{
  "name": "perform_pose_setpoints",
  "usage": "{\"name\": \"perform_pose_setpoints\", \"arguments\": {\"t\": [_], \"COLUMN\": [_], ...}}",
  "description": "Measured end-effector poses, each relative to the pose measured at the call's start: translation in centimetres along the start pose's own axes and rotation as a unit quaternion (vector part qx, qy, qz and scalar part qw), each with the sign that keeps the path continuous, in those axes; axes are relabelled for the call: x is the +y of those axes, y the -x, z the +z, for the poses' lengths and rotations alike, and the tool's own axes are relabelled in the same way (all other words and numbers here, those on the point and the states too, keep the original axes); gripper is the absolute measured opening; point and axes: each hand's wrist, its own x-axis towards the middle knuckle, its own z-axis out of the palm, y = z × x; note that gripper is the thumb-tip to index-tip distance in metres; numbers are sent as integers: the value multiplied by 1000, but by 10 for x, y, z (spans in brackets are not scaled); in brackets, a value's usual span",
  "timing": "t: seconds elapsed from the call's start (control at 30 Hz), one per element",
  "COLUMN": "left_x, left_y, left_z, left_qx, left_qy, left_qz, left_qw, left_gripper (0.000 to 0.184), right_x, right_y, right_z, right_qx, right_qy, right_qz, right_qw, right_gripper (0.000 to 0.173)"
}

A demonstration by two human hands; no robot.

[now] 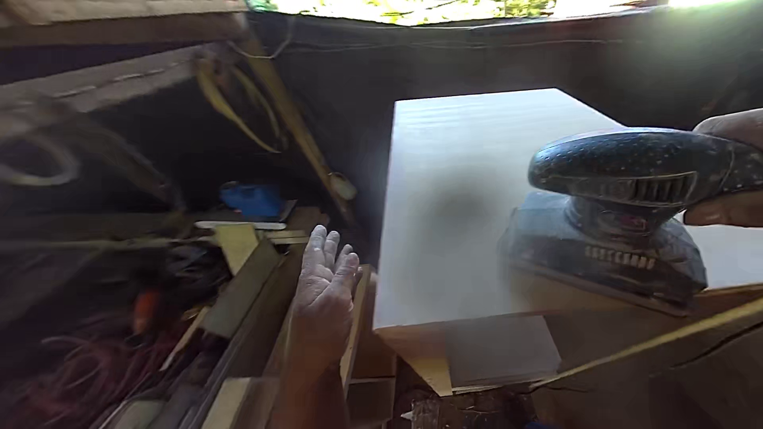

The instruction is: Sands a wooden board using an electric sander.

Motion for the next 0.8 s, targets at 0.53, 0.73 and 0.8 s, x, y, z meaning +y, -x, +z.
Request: {"name": "perform_pose_setpoints", "arguments": {"t": [0.53, 0.73, 0.8], "left_x": [27, 25, 14], "left_y": [97, 86, 84], "left_z": [28, 32, 28], "left_qx": [-58, -28, 11], "left_qy": [-554, -548, -497], "left_qz": [268, 241, 280], "left_qw": [786, 800, 821], "left_gripper": [76, 77, 64], "right_x": [-143, -133, -138], "right_y": [-279, -265, -231], "right_z": [47, 42, 37], "right_qx": [-62, -106, -132], "right_qy": [-32, -52, -43], "right_qz": [86, 14, -39], "right_qw": [994, 993, 990], "right_gripper": [36, 40, 35]}}
